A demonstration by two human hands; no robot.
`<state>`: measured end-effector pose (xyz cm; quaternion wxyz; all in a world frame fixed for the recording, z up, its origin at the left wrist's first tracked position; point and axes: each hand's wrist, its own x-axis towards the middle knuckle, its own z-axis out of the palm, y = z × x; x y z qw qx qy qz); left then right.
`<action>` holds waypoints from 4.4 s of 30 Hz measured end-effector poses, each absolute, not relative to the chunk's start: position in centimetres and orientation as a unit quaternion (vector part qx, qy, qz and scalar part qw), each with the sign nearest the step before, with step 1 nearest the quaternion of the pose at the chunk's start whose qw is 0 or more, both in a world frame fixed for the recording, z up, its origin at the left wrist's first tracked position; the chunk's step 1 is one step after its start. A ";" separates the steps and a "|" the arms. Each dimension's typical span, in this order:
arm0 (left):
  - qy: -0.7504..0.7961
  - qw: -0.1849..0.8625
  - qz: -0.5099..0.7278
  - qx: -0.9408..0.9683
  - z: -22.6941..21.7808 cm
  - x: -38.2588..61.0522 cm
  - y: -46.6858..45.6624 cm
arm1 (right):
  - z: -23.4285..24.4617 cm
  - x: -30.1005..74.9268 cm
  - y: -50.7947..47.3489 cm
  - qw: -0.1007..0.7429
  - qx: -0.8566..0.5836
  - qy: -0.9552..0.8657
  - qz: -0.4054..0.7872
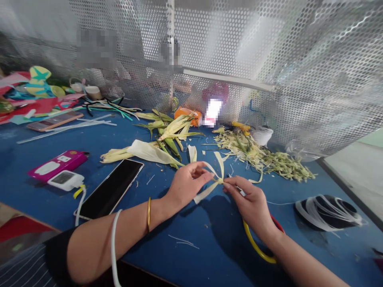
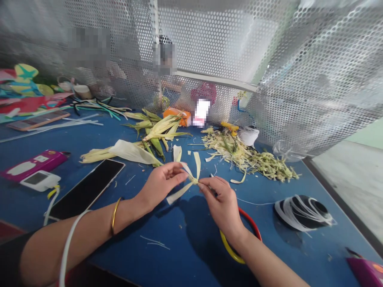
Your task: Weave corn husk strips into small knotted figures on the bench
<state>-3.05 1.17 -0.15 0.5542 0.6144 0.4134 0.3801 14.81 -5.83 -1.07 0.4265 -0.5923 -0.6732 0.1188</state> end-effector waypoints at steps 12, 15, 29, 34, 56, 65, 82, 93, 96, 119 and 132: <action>0.377 0.521 0.234 0.729 0.2 -3.5 1.4 | -1.1 14.9 -6.1 0.346 -0.532 -0.772 -0.041; 0.388 0.580 0.241 0.675 0.2 -3.3 1.3 | -1.3 15.0 -6.0 0.383 -0.551 -0.741 -0.020; 0.370 0.742 0.197 0.523 -0.3 -3.3 0.7 | -1.6 15.1 -5.5 0.396 -0.509 -0.764 -0.010; 0.372 0.718 0.194 0.555 -0.4 -3.1 0.4 | -2.2 15.2 -5.4 0.392 -0.510 -0.765 -0.014; 0.341 0.618 0.203 0.678 -1.6 -2.6 0.2 | 1.1 12.6 -5.7 0.402 -0.591 -0.688 0.121; 0.339 0.506 0.175 0.774 0.1 -3.0 -0.3 | 0.8 12.8 -6.9 0.505 -0.612 -0.581 0.181; 0.361 0.552 0.210 0.722 -0.5 -2.8 -0.1 | 0.1 13.2 -8.5 0.469 -0.594 -0.652 -0.047; 0.373 0.723 0.263 0.519 0.2 -2.5 -0.4 | -0.3 11.3 -8.9 0.311 -0.493 -0.784 -0.212; 0.371 0.745 0.249 0.496 0.4 -2.5 -0.3 | -0.3 11.3 -8.8 0.305 -0.504 -0.777 -0.222; 0.341 0.746 0.305 0.485 -0.5 -2.4 0.1 | -0.6 11.4 -8.6 0.247 -0.456 -0.811 -0.270; 0.347 0.727 0.279 0.523 0.4 -2.6 -0.2 | -1.2 12.0 -7.5 0.531 -0.621 -0.548 0.179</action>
